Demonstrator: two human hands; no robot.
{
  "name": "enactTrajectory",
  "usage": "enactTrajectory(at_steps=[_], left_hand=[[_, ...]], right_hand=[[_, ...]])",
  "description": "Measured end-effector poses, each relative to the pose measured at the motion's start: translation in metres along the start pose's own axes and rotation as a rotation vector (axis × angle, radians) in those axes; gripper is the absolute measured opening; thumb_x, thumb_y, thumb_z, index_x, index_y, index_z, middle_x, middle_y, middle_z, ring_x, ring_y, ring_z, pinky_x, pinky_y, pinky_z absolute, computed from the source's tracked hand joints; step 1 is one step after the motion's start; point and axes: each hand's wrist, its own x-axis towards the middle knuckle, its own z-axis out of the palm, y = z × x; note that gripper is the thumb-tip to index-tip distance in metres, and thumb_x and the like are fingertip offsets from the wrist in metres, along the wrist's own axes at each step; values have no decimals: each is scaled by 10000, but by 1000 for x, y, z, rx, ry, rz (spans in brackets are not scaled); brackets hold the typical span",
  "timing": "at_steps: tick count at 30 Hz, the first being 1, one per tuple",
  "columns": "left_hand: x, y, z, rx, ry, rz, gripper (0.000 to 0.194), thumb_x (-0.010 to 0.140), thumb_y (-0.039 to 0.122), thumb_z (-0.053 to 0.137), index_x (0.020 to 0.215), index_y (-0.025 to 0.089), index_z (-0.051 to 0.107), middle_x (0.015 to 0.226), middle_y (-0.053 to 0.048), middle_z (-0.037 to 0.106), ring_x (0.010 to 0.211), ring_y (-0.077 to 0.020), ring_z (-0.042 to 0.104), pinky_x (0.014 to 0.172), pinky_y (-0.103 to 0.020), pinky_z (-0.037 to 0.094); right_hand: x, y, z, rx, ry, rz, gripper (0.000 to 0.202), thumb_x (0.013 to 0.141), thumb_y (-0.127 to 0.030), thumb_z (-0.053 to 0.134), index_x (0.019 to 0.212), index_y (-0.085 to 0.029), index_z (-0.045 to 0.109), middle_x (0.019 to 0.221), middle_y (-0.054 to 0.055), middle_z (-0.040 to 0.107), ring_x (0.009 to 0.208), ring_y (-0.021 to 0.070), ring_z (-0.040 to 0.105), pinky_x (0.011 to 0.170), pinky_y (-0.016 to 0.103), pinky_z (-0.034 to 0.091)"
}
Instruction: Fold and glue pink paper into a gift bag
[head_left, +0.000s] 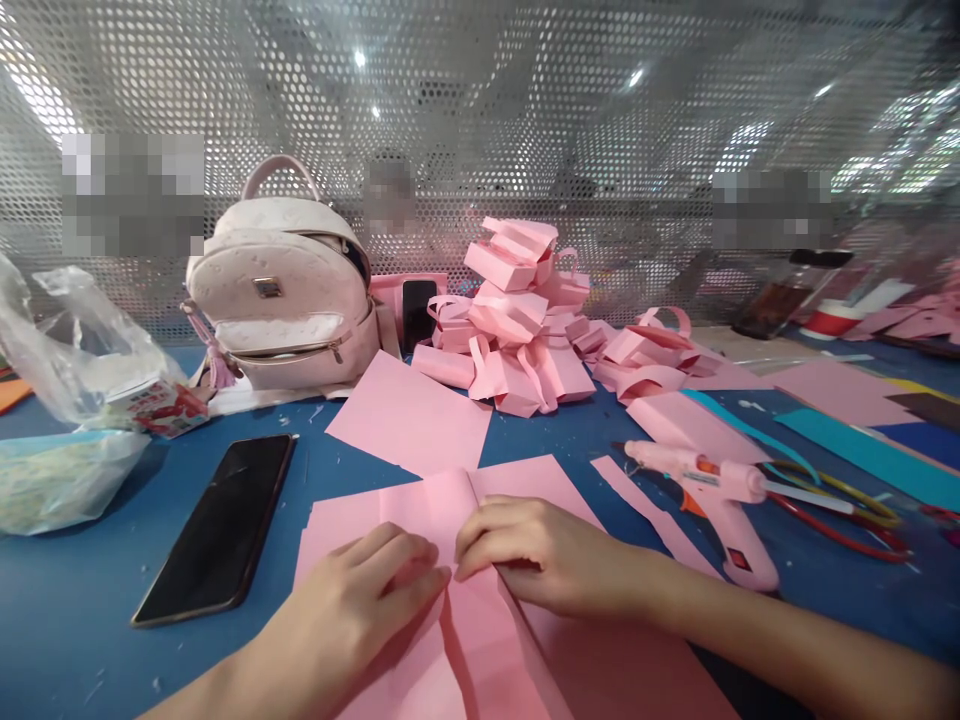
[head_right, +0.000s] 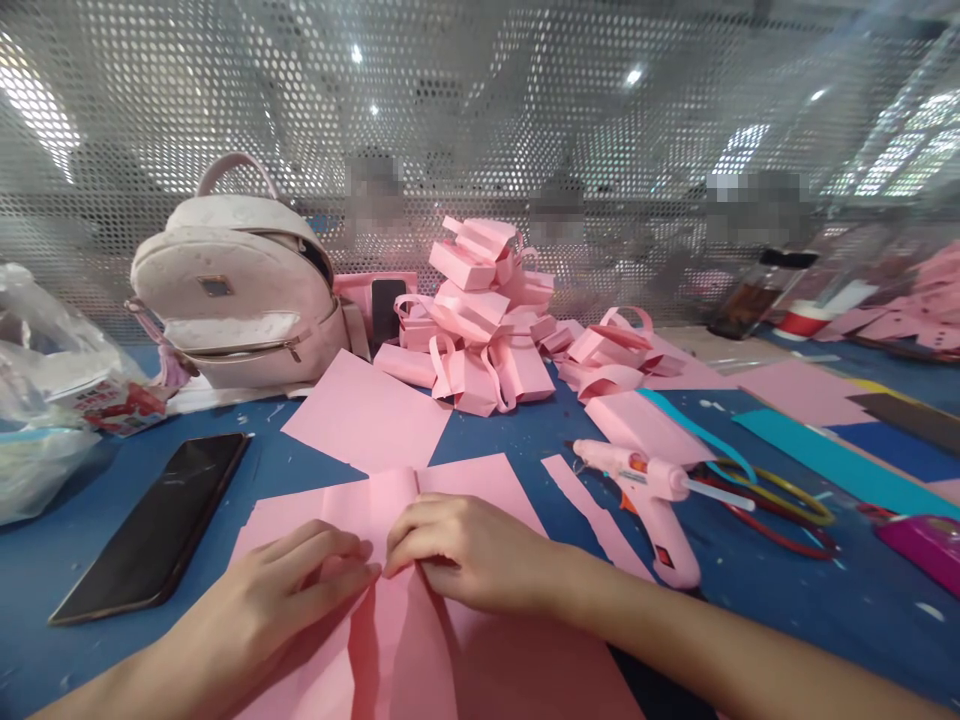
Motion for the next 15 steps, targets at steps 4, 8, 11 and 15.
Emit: enactTrajectory(at_steps=[4, 8, 11, 15], left_hand=[[3, 0, -2, 10, -33, 4, 341, 1045, 180, 324, 1213, 154, 621, 1074, -134, 664, 865, -237, 662, 651, -365, 623], [7, 0, -7, -2, -74, 36, 311, 1040, 165, 356, 1208, 132, 615, 1084, -130, 666, 896, -226, 652, 718, -359, 621], [10, 2, -11, 7, -132, 91, 269, 1027, 128, 394, 1158, 103, 628, 1099, -125, 673, 953, -218, 646, 825, -360, 606], [10, 5, -14, 19, -144, 110, 248, 1018, 121, 422, 1152, 92, 629, 1085, -128, 679, 988, -220, 645, 854, -359, 595]], right_hand=[[1, 0, -1, 15, -24, 24, 470, 713, 50, 440, 1006, -169, 735, 1037, 73, 703, 971, 171, 634, 863, 271, 490], [2, -3, -1, 85, 4, 78, 482, 707, 61, 448, 1013, -174, 736, 1026, 64, 685, 954, 158, 641, 859, 259, 492], [1, -5, -1, 119, 49, 87, 446, 744, 67, 443, 962, -184, 741, 1000, 55, 668, 926, 148, 638, 846, 254, 492], [0, -6, 1, 122, 80, 73, 341, 803, 38, 471, 819, -189, 725, 979, 49, 642, 902, 145, 624, 814, 248, 488]])
